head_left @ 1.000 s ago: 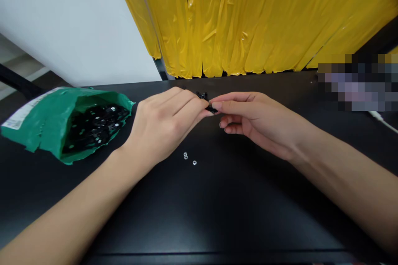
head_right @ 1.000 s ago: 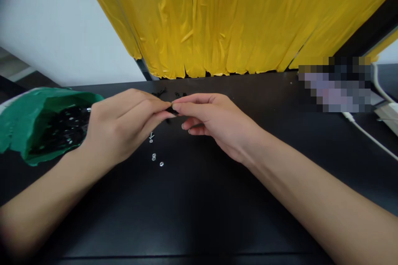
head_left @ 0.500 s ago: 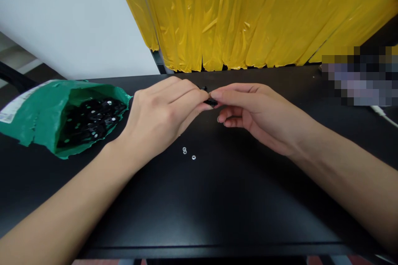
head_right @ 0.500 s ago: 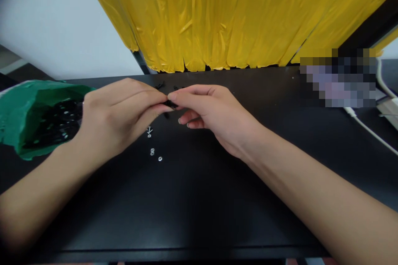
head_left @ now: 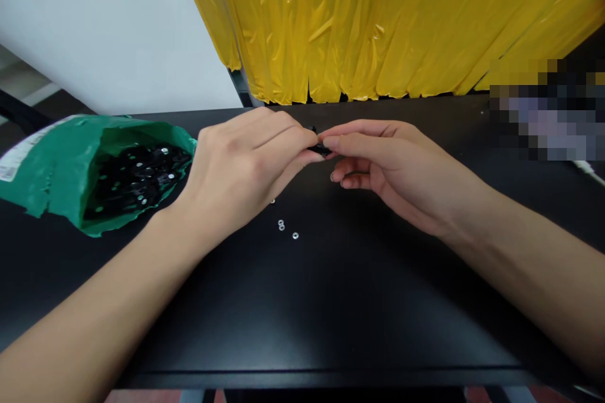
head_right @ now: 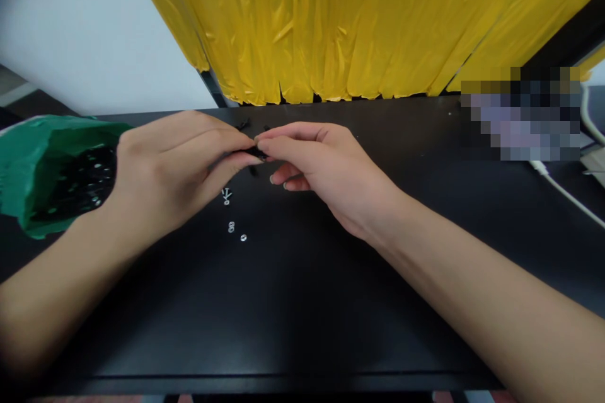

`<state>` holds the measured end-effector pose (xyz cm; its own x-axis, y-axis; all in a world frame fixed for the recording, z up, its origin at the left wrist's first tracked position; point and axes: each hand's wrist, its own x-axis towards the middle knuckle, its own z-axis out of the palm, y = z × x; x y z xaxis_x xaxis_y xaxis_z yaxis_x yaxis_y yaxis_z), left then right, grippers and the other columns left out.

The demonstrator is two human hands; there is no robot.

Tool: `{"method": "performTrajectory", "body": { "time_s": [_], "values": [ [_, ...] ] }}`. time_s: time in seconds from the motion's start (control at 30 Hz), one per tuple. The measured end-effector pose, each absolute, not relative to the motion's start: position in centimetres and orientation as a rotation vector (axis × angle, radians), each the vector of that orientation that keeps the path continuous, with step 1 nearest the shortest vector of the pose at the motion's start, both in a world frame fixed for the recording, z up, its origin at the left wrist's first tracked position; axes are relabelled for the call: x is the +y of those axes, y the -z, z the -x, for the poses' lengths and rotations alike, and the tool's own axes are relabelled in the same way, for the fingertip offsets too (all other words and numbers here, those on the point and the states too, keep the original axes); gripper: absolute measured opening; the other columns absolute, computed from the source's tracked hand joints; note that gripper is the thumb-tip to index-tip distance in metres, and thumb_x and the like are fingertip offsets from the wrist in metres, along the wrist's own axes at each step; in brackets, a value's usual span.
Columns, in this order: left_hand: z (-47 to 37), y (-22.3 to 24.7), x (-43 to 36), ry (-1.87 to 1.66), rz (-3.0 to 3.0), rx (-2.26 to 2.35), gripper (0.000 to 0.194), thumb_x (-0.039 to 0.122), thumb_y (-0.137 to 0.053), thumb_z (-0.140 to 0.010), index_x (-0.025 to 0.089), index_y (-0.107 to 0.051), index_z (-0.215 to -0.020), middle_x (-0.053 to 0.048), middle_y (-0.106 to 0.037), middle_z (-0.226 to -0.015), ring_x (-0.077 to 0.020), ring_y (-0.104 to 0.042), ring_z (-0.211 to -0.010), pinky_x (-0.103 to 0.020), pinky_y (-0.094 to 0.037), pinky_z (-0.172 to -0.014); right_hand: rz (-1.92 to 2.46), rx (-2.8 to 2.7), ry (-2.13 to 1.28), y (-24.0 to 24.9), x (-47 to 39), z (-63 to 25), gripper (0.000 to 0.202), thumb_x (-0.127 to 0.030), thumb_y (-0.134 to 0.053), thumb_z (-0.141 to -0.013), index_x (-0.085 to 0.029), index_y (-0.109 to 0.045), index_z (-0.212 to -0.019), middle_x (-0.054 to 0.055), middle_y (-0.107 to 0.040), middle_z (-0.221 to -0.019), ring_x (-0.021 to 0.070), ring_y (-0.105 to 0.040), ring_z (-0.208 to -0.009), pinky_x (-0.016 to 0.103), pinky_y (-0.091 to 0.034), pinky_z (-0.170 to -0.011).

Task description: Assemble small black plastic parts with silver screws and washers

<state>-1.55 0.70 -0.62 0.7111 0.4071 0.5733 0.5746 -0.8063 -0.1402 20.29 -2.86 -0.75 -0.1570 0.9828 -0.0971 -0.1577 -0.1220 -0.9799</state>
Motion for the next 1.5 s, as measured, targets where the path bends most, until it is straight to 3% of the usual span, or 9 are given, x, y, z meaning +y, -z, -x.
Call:
{"method": "performTrajectory", "body": {
  "time_s": [0.23, 0.43, 0.67, 0.83, 0.97, 1.07, 1.3, 1.5],
  "values": [
    [1.4, 0.6, 0.7, 0.807, 2.6, -0.705, 0.01, 0.031, -0.059, -0.106, 0.026, -0.066, -0.109, -0.005, -0.077, -0.101, -0.0247, -0.073, -0.094, -0.042, -0.06, -0.08, 1.114, -1.112, -1.484, 0.8, -3.0, -20.1, 0.021, -0.038, -0.092, -0.079, -0.022, -0.078, -0.082, 0.003, -0.077, -0.094, 0.0126, -0.068, -0.069, 0.027, -0.055, -0.063],
    [1.4, 0.6, 0.7, 0.801, 2.608, -0.754, 0.011, 0.032, -0.058, -0.106, 0.027, -0.067, -0.111, -0.004, -0.077, -0.102, -0.0257, -0.074, -0.097, -0.044, -0.061, -0.082, 1.106, -1.117, -1.471, 0.7, -3.0, -20.1, 0.008, -0.03, -0.078, -0.092, -0.023, -0.082, -0.089, 0.005, -0.077, -0.097, 0.0133, -0.068, -0.07, 0.026, -0.055, -0.062],
    [1.4, 0.4, 0.5, 0.762, 2.607, -0.774, 0.013, 0.033, -0.055, -0.108, 0.028, -0.067, -0.108, -0.004, -0.077, -0.101, -0.0254, -0.074, -0.095, -0.044, -0.061, -0.079, 1.176, -1.07, -1.425, 0.7, -3.1, -19.7, 0.023, -0.035, -0.093, -0.078, -0.02, -0.074, -0.078, 0.004, -0.077, -0.088, 0.0134, -0.068, -0.066, 0.026, -0.053, -0.06],
    [1.4, 0.7, 0.7, 0.792, 2.599, -0.77, 0.011, 0.033, -0.057, -0.107, 0.028, -0.066, -0.109, -0.004, -0.076, -0.098, -0.0261, -0.073, -0.092, -0.043, -0.058, -0.076, 1.154, -1.07, -1.386, 0.5, -3.3, -19.3, 0.009, -0.028, -0.084, -0.087, -0.022, -0.079, -0.089, 0.002, -0.077, -0.089, 0.0108, -0.066, -0.062, 0.023, -0.051, -0.057],
    [1.4, 1.0, 1.1, 0.862, 2.609, -0.732, 0.009, 0.032, -0.063, -0.104, 0.028, -0.067, -0.11, -0.003, -0.077, -0.098, -0.0266, -0.074, -0.092, -0.043, -0.058, -0.076, 1.154, -1.083, -1.386, 0.3, -3.4, -19.2, 0.012, -0.026, -0.073, -0.094, -0.02, -0.08, -0.086, 0.002, -0.077, -0.089, 0.0103, -0.067, -0.063, 0.022, -0.051, -0.057],
    [1.4, 1.1, 1.2, 0.859, 2.632, -0.718, 0.01, 0.032, -0.062, -0.103, 0.027, -0.067, -0.111, -0.004, -0.077, -0.1, -0.0274, -0.074, -0.093, -0.044, -0.059, -0.078, 1.19, -1.074, -1.397, 0.3, -3.3, -19.4, 0.008, -0.021, -0.073, -0.093, -0.021, -0.08, -0.089, 0.003, -0.078, -0.091, 0.0107, -0.068, -0.063, 0.022, -0.052, -0.059],
    [1.3, 1.0, 1.1, 0.852, 2.634, -0.666, 0.011, 0.031, -0.062, -0.103, 0.025, -0.068, -0.111, -0.005, -0.077, -0.101, -0.0273, -0.074, -0.092, -0.043, -0.059, -0.078, 1.145, -1.068, -1.506, 0.6, -3.1, -19.8, 0.009, -0.027, -0.08, -0.09, -0.021, -0.076, -0.086, 0.002, -0.078, -0.094, 0.0102, -0.069, -0.066, 0.022, -0.053, -0.062],
    [1.5, 0.9, 1.2, 0.859, 2.623, -0.677, 0.011, 0.031, -0.062, -0.103, 0.025, -0.068, -0.11, -0.005, -0.077, -0.1, -0.027, -0.074, -0.091, -0.043, -0.059, -0.077, 1.133, -1.099, -1.464, 0.6, -3.1, -19.9, 0.01, -0.029, -0.075, -0.094, -0.022, -0.082, -0.094, 0.002, -0.078, -0.097, 0.0097, -0.068, -0.068, 0.021, -0.052, -0.062]
  ]
}}
